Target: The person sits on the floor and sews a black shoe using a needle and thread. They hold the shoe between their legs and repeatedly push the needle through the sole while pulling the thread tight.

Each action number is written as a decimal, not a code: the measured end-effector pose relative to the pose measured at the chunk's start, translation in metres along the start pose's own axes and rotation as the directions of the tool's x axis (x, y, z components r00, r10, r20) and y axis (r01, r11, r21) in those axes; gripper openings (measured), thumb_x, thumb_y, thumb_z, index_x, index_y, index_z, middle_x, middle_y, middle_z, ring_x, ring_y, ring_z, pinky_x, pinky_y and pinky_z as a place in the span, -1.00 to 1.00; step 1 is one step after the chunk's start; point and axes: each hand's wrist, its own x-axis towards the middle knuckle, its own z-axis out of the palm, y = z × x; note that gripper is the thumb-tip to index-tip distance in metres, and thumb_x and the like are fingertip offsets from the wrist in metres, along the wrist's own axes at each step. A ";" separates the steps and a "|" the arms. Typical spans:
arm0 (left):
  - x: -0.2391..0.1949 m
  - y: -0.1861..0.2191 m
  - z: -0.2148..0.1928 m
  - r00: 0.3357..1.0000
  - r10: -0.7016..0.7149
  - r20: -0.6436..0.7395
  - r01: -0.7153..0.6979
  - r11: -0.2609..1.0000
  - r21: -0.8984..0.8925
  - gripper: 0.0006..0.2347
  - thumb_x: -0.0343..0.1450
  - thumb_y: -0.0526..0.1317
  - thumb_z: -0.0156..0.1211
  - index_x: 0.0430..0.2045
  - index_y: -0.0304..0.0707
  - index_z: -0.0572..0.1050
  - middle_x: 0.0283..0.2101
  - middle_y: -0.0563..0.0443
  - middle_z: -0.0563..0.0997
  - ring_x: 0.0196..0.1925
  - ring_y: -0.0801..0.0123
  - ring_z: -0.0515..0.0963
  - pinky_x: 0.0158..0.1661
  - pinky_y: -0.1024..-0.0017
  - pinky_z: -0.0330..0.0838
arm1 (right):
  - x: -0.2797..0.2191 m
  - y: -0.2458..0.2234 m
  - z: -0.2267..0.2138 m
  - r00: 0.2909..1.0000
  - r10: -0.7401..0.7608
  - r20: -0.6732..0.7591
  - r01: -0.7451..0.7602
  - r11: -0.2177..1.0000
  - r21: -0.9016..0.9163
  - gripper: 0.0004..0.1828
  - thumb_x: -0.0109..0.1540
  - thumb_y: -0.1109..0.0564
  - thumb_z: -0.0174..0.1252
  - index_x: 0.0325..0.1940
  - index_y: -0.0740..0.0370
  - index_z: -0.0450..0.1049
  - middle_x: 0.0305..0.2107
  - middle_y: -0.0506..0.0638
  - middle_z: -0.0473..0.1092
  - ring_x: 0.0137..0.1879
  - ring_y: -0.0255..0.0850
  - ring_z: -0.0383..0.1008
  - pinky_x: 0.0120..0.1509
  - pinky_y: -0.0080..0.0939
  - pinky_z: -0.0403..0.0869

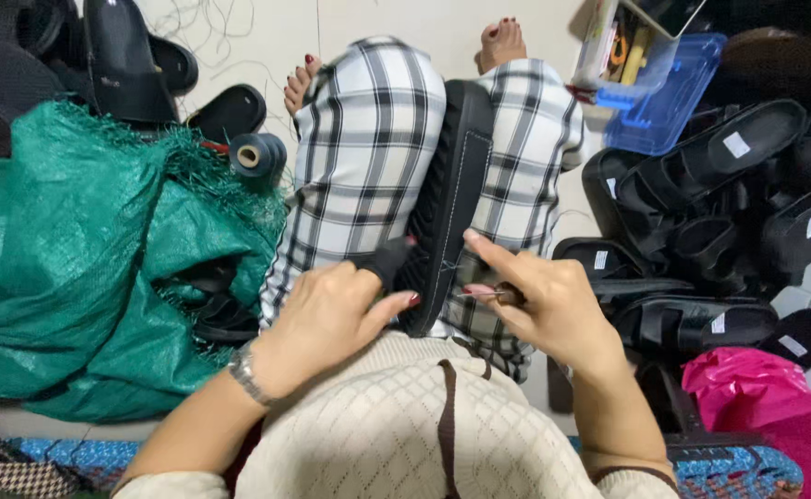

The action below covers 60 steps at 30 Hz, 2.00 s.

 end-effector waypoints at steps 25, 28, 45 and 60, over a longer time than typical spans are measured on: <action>-0.019 -0.115 -0.071 0.817 -0.577 0.011 0.549 0.784 0.290 -0.70 0.44 0.00 0.28 -0.30 -0.31 0.60 -0.16 -0.38 0.59 -0.12 -0.14 0.49 -0.18 0.04 0.31 | -0.008 0.027 -0.036 0.979 0.032 0.202 0.043 0.932 -0.360 -0.56 0.29 0.23 0.15 0.26 0.04 0.36 -0.32 0.00 0.26 -0.27 0.02 0.27 -0.22 0.01 0.28; 0.036 -0.043 -0.084 0.909 -0.407 -0.094 0.410 0.826 0.387 -0.42 0.21 0.00 0.53 0.11 -0.16 0.49 0.31 -0.36 0.28 0.32 -0.18 0.16 0.20 -0.05 -0.01 | -0.006 0.024 -0.025 0.897 -0.018 0.442 0.241 0.858 -0.453 -0.42 0.34 0.06 0.11 0.46 -0.23 0.24 -0.60 -0.11 0.02 -0.57 -0.17 0.09 -0.57 -0.07 0.17; 0.064 -0.025 -0.008 0.950 0.229 0.213 -0.276 0.935 0.224 0.13 0.03 0.61 0.39 0.47 0.09 0.15 0.53 -0.16 -0.11 0.48 -0.32 -0.40 0.30 -0.53 -0.45 | 0.014 -0.002 -0.028 0.851 0.045 0.524 0.274 0.812 -0.515 -0.28 0.16 0.13 0.15 0.42 -0.23 0.29 -0.64 -0.08 0.14 -0.61 -0.13 0.25 -0.66 -0.02 0.25; 0.018 -0.003 -0.011 0.940 0.221 -0.261 -0.229 0.973 -0.001 -0.65 0.41 -0.03 0.35 -0.70 -0.30 0.53 0.09 -0.22 0.60 0.09 -0.07 0.54 -0.04 0.07 0.34 | 0.012 -0.022 0.002 0.952 -0.001 0.306 0.207 0.737 -0.643 -0.90 0.36 0.12 0.09 -0.06 0.11 0.48 -0.65 -0.12 0.16 -0.62 -0.25 0.22 -0.64 -0.20 0.18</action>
